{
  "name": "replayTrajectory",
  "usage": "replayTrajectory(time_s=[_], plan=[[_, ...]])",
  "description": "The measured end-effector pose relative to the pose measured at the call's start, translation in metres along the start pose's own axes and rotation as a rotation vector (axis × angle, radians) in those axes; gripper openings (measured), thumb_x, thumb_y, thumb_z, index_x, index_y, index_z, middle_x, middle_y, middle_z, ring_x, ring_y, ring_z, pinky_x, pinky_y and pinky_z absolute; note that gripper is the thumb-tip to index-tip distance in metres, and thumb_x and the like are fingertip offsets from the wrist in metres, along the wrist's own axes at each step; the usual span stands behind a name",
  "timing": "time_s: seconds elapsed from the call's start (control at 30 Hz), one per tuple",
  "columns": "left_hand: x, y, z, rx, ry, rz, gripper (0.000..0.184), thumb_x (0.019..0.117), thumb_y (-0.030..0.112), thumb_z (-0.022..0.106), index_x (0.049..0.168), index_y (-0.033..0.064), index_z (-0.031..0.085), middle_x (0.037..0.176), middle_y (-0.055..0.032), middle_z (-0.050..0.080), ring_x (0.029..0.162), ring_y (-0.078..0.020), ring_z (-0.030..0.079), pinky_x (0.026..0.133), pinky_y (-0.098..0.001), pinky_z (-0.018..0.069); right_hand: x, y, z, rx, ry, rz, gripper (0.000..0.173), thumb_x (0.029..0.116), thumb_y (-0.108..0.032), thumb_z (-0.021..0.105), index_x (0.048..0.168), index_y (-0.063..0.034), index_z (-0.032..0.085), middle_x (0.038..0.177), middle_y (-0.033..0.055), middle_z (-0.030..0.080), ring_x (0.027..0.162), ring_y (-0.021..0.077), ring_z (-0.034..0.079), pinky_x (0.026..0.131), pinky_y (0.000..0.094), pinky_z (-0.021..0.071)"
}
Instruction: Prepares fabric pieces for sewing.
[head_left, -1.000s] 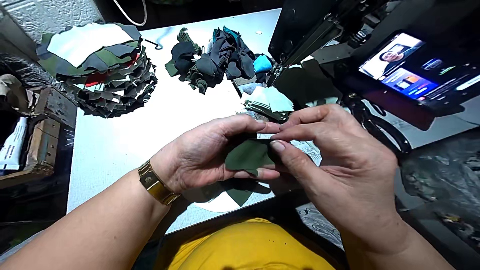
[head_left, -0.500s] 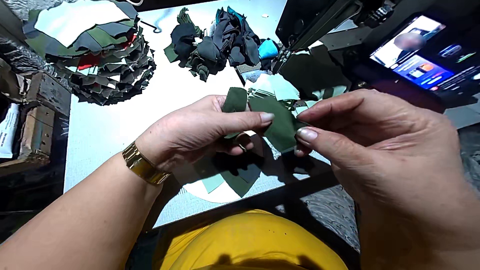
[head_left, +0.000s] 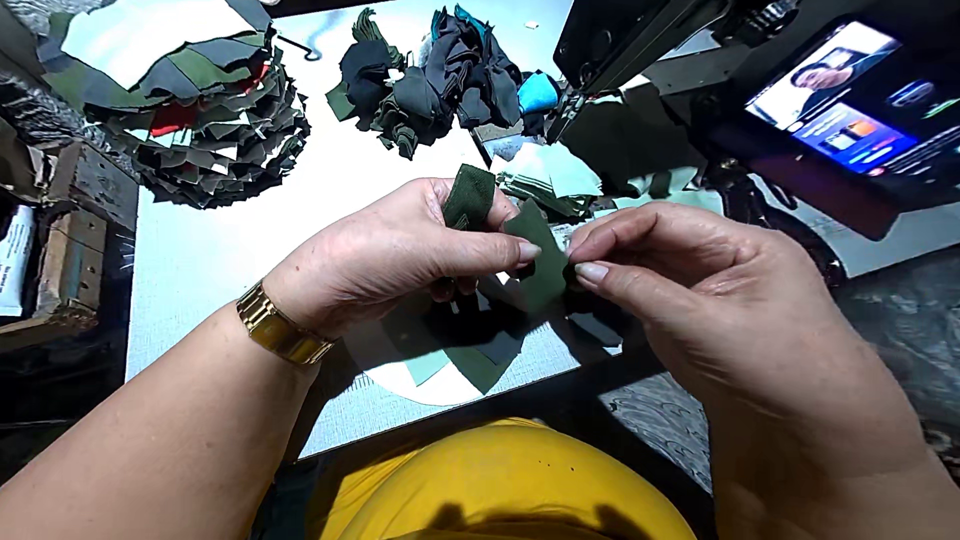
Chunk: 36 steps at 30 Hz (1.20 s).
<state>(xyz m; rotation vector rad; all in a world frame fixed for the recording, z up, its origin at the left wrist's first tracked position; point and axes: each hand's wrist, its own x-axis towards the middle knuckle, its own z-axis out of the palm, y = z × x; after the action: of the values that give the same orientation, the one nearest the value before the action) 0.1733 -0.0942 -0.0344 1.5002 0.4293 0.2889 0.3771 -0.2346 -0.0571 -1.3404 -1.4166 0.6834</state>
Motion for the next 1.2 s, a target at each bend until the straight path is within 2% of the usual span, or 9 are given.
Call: replayTrajectory(time_s=[0.07,0.2,0.33,0.4,0.5,0.57,0.8,0.93,1.2], plan=[[-0.001,0.0,-0.001,0.023,-0.011,0.023,0.008,0.0962,0.003,0.066,0.089,0.0063,0.067,0.072,-0.0023,0.066,0.057,-0.0038,0.056,0.051,-0.0153,0.0463,0.001,0.0,0.002,0.093,0.003,0.017,0.014,0.0959,-0.002,0.058,0.106,-0.0081,0.066,0.105,0.0048,0.072,0.09,0.0149,0.072,0.082,0.0294,0.063],[-0.001,0.001,0.0,0.045,0.0,0.032,0.008,0.0966,0.005,0.067,0.089,0.0062,0.066,0.068,-0.0011,0.062,0.054,-0.0035,0.053,0.049,-0.0151,0.0441,0.001,0.0,0.01,0.216,-0.01,0.061,0.012,0.1029,-0.007,0.051,0.113,-0.0083,0.056,0.104,0.0074,0.069,0.088,0.0174,0.072,0.079,0.0318,0.0634],[-0.001,0.001,0.001,-0.019,-0.008,0.052,0.008,0.0976,0.003,0.064,0.092,0.0078,0.064,0.072,-0.0011,0.063,0.057,-0.003,0.055,0.051,-0.0145,0.0462,0.0,0.006,0.016,0.192,-0.08,0.07,0.044,0.098,-0.014,0.061,0.141,-0.0079,0.055,0.12,0.0041,0.066,0.095,0.0126,0.068,0.082,0.0262,0.0603],[-0.002,0.001,0.001,-0.06,-0.025,0.075,0.008,0.0985,0.003,0.062,0.093,0.0082,0.064,0.075,-0.0016,0.064,0.058,-0.0033,0.055,0.052,-0.015,0.0458,-0.002,0.005,0.017,0.288,-0.117,0.103,0.04,0.0969,-0.016,0.064,0.136,-0.0068,0.059,0.116,0.0052,0.069,0.099,0.0135,0.069,0.087,0.027,0.0594],[-0.002,0.0,-0.001,-0.071,-0.025,0.092,0.009,0.0978,0.003,0.062,0.092,0.0092,0.064,0.075,-0.0011,0.064,0.059,-0.0035,0.055,0.052,-0.0153,0.0455,-0.005,0.002,0.019,0.43,-0.063,0.11,0.016,0.0946,-0.005,0.066,0.11,-0.005,0.068,0.097,0.0062,0.071,0.087,0.0101,0.069,0.079,0.0227,0.0597],[-0.001,0.0,-0.002,-0.075,-0.043,0.089,0.008,0.0961,0.001,0.063,0.093,0.0084,0.064,0.073,-0.0011,0.063,0.059,-0.0034,0.055,0.052,-0.0153,0.0459,-0.005,0.001,0.017,0.474,-0.019,0.093,0.011,0.0936,-0.002,0.065,0.103,-0.0062,0.069,0.092,0.0049,0.069,0.08,0.0083,0.068,0.075,0.0213,0.059],[-0.003,0.002,0.001,-0.119,-0.112,0.071,0.01,0.1016,0.009,0.056,0.096,0.0094,0.064,0.07,0.0034,0.059,0.055,0.0002,0.049,0.05,-0.0135,0.041,-0.005,-0.011,0.005,0.217,-0.073,-0.025,0.02,0.0955,-0.002,0.063,0.114,-0.005,0.068,0.099,0.003,0.072,0.084,0.009,0.071,0.075,0.0215,0.0618],[-0.003,0.002,0.004,-0.102,-0.1,0.077,0.006,0.099,0.006,0.063,0.1,0.0067,0.068,0.074,0.0012,0.067,0.055,0.0015,0.051,0.049,-0.0122,0.0413,-0.005,-0.016,-0.002,0.121,-0.101,-0.042,0.02,0.0975,-0.004,0.061,0.113,-0.0066,0.072,0.097,-0.0001,0.073,0.079,0.0059,0.069,0.069,0.018,0.0596],[-0.003,0.004,-0.002,-0.012,0.009,0.083,0.011,0.0962,0.002,0.065,0.087,0.0084,0.066,0.07,0.0012,0.063,0.054,-0.0005,0.05,0.049,-0.0131,0.0418,-0.004,-0.013,-0.007,0.083,-0.049,-0.026,0.021,0.0911,-0.002,0.067,0.111,-0.0076,0.072,0.098,0.0006,0.073,0.081,0.0076,0.07,0.073,0.0197,0.061]])
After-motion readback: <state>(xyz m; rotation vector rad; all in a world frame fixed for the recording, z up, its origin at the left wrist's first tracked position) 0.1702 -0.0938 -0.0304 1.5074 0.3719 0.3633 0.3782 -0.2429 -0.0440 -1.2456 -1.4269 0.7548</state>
